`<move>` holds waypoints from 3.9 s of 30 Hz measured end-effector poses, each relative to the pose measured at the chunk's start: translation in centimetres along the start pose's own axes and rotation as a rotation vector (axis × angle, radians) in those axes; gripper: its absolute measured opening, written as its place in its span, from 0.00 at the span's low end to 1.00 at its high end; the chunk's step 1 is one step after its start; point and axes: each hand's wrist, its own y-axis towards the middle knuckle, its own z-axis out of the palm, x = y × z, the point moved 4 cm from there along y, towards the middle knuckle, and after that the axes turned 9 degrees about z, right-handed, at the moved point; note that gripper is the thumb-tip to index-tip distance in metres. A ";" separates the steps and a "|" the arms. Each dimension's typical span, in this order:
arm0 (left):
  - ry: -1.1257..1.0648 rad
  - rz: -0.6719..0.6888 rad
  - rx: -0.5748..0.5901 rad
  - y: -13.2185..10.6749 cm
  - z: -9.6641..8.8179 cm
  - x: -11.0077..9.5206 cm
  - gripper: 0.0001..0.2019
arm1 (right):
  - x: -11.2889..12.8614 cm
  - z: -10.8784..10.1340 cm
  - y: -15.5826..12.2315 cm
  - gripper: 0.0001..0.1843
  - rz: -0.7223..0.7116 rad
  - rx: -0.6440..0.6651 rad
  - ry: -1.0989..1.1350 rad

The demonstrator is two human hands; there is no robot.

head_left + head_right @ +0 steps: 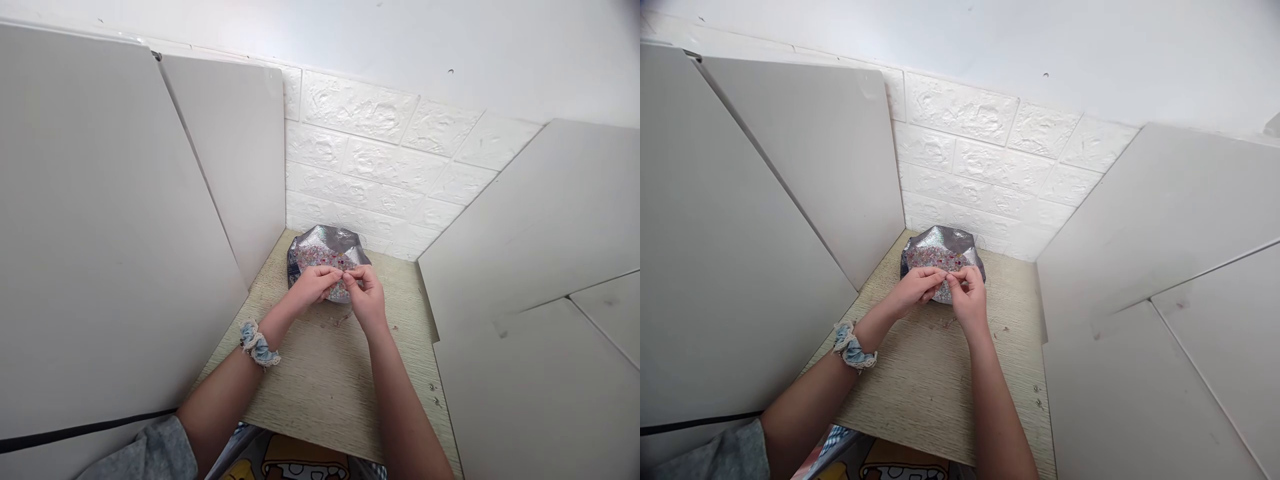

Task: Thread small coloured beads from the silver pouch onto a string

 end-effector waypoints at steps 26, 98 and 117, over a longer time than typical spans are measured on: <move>-0.223 -0.013 0.037 -0.2 0.4 -0.4 0.12 | 1.0 -0.2 -0.3 0.03 0.014 0.095 0.094; -0.087 -0.040 -0.162 -0.2 -0.2 -0.9 0.08 | -2.5 1.4 -0.3 0.15 0.011 0.210 -0.998; -0.064 -0.036 -0.169 -0.1 -0.4 -0.6 0.08 | -2.2 2.0 -0.6 0.11 0.045 0.263 -1.066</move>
